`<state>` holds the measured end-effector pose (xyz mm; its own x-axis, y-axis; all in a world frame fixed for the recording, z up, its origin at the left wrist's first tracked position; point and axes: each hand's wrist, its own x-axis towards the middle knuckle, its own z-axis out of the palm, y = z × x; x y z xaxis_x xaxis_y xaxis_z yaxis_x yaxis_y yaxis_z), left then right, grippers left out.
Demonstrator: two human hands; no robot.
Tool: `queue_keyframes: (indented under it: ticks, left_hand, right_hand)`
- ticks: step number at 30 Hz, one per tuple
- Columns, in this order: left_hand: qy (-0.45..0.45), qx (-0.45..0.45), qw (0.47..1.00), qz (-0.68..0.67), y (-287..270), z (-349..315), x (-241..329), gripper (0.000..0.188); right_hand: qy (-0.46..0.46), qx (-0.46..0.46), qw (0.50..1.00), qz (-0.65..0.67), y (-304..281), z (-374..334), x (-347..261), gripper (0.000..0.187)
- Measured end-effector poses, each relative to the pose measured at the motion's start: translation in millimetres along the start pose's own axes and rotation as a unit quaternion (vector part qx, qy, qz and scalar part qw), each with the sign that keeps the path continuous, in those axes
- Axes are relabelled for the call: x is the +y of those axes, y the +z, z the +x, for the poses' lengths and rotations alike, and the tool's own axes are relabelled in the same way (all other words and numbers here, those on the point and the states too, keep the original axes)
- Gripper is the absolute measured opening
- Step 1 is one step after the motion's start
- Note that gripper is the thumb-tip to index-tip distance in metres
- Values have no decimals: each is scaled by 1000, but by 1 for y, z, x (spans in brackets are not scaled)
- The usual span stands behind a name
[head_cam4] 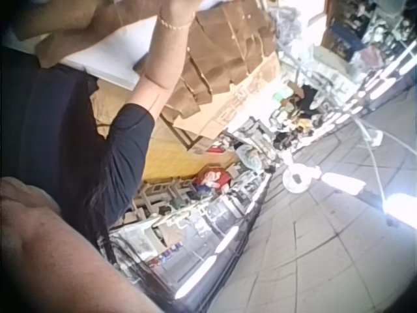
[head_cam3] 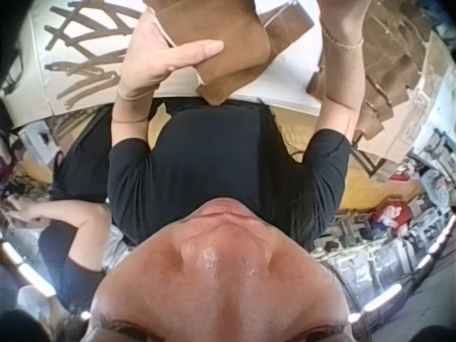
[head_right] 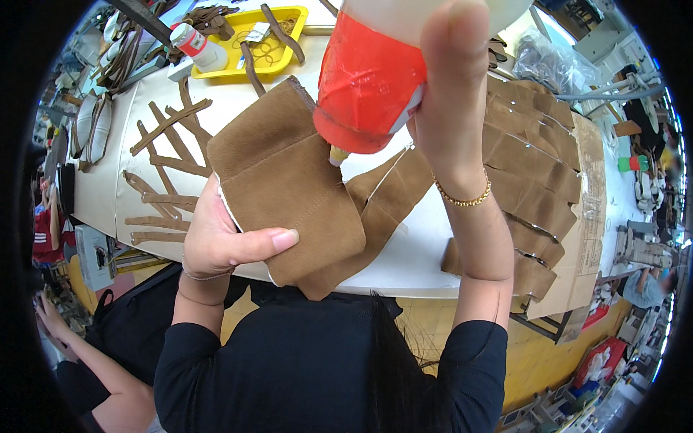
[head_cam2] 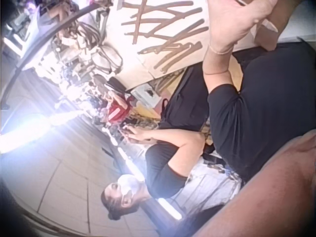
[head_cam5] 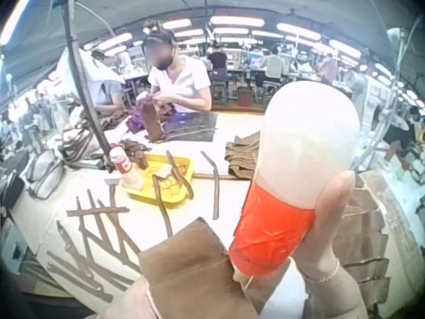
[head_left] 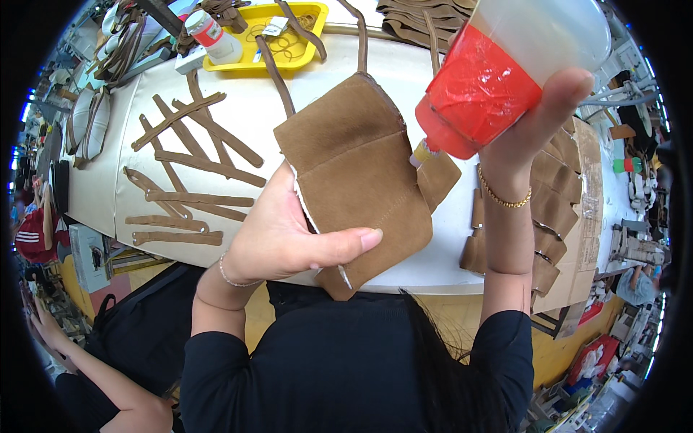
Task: The person applies glue from a red-capped bottle to long brown leather strips and larger leather pieces on a white worktable. They place glued strips onto other pieces and arrange them in rows, handling items one at a time.
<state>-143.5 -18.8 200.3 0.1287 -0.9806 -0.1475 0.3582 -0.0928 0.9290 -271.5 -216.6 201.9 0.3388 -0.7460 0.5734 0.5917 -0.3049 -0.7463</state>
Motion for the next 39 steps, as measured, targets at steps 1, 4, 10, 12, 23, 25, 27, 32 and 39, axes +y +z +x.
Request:
queue_keyframes:
  ticks: [1,4,10,12,23,25,27,32,39]
  left_hand:
    - [-1,1,1000,-6,1,0,1,74]
    - [1,7,1000,-12,0,0,0,74]
    - [13,9,1000,-11,-2,2,-2,73]
    - [11,8,1000,-13,-2,3,-3,73]
    - [4,32,977,-212,-20,5,-8,46]
    - [32,24,949,-314,-27,8,-19,44]
    - [65,14,920,-385,-24,12,-19,38]
    - [63,36,940,-334,-14,19,-12,36]
    - [93,39,993,62,-1,11,-1,48]
  right_hand:
    - [-18,-45,999,0,-6,-4,5,88]
    - [62,-33,997,-15,-12,-17,6,94]
    - [160,-72,982,77,-22,-30,4,104]
    - [159,-104,974,126,-15,-21,-5,103]
    - [129,-42,979,150,-24,2,-2,94]
    - [147,-42,977,151,-39,6,-5,95]
    - [145,-56,973,170,-45,8,-5,94]
    - [147,-50,974,164,-41,7,-10,96]
    - [81,79,993,26,-13,27,-17,103]
